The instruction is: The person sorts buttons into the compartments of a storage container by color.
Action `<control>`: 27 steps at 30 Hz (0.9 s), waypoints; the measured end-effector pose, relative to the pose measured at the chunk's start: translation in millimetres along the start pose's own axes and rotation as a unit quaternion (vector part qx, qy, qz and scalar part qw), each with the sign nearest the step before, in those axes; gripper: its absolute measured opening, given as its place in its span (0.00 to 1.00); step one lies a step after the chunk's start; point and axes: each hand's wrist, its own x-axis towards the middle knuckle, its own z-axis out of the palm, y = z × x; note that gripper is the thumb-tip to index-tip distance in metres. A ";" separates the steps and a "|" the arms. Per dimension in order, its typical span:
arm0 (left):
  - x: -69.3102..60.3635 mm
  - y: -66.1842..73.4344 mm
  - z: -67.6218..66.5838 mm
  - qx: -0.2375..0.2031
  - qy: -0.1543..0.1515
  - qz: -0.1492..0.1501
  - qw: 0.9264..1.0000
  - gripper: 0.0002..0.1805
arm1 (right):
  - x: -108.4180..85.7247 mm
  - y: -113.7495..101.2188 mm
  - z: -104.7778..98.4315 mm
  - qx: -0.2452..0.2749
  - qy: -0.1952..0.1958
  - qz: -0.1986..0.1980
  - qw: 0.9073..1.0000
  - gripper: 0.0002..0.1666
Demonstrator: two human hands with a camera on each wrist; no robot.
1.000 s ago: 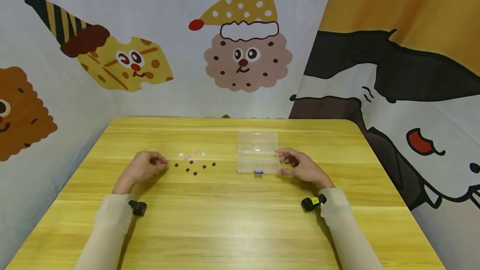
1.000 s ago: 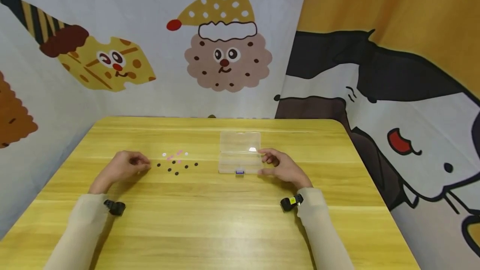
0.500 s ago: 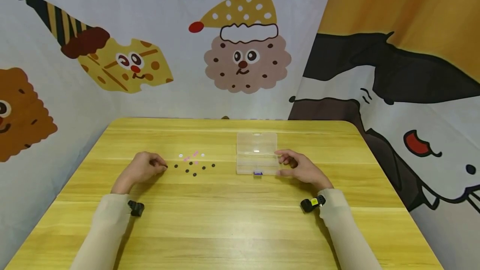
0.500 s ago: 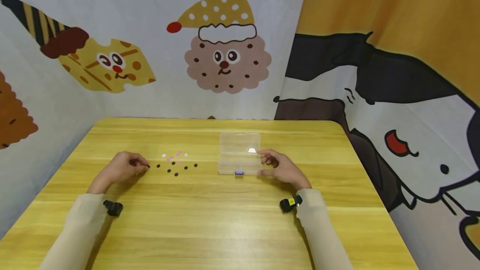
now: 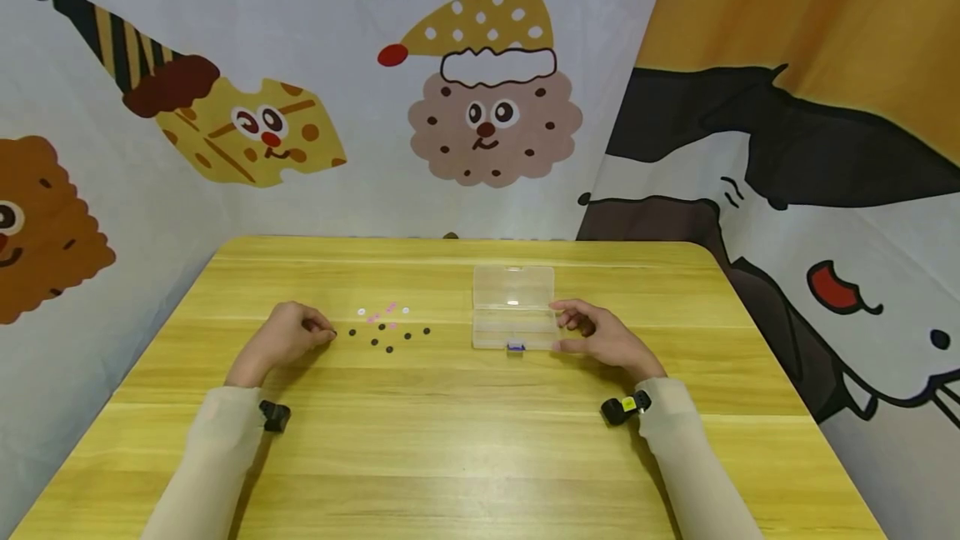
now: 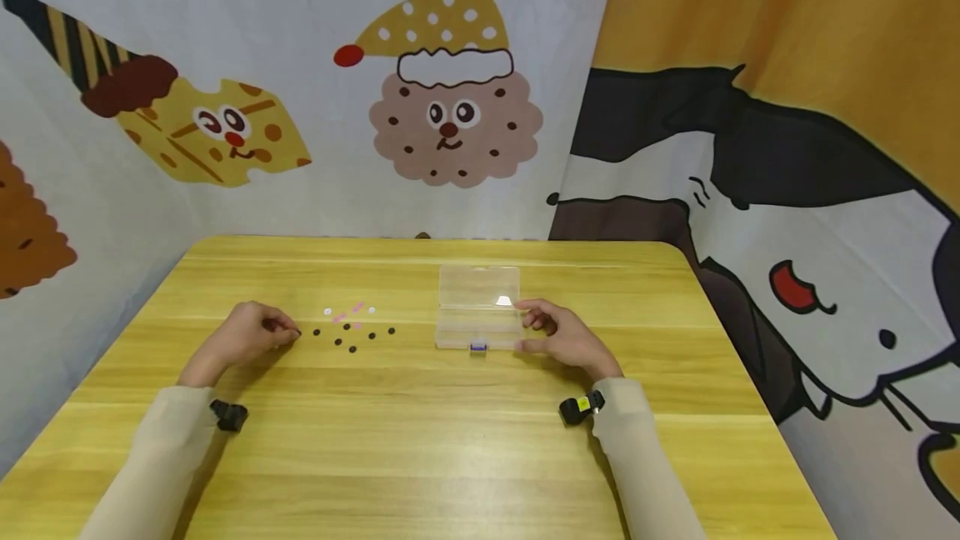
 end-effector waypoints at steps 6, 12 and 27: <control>-0.9 -0.5 -0.7 -0.003 0.000 -0.003 1.000 0.07 | -1.3 -1.0 0.4 0.000 -0.003 -0.002 1.000 0.38; -1.6 -1.2 -0.8 -0.004 0.005 -0.005 1.000 0.08 | -2.3 -2.3 0.7 0.002 -0.002 -0.003 1.000 0.38; -4.3 0.3 -0.1 -0.019 0.018 -0.010 1.000 0.09 | -1.8 -1.1 0.8 -0.003 0.000 -0.012 1.000 0.38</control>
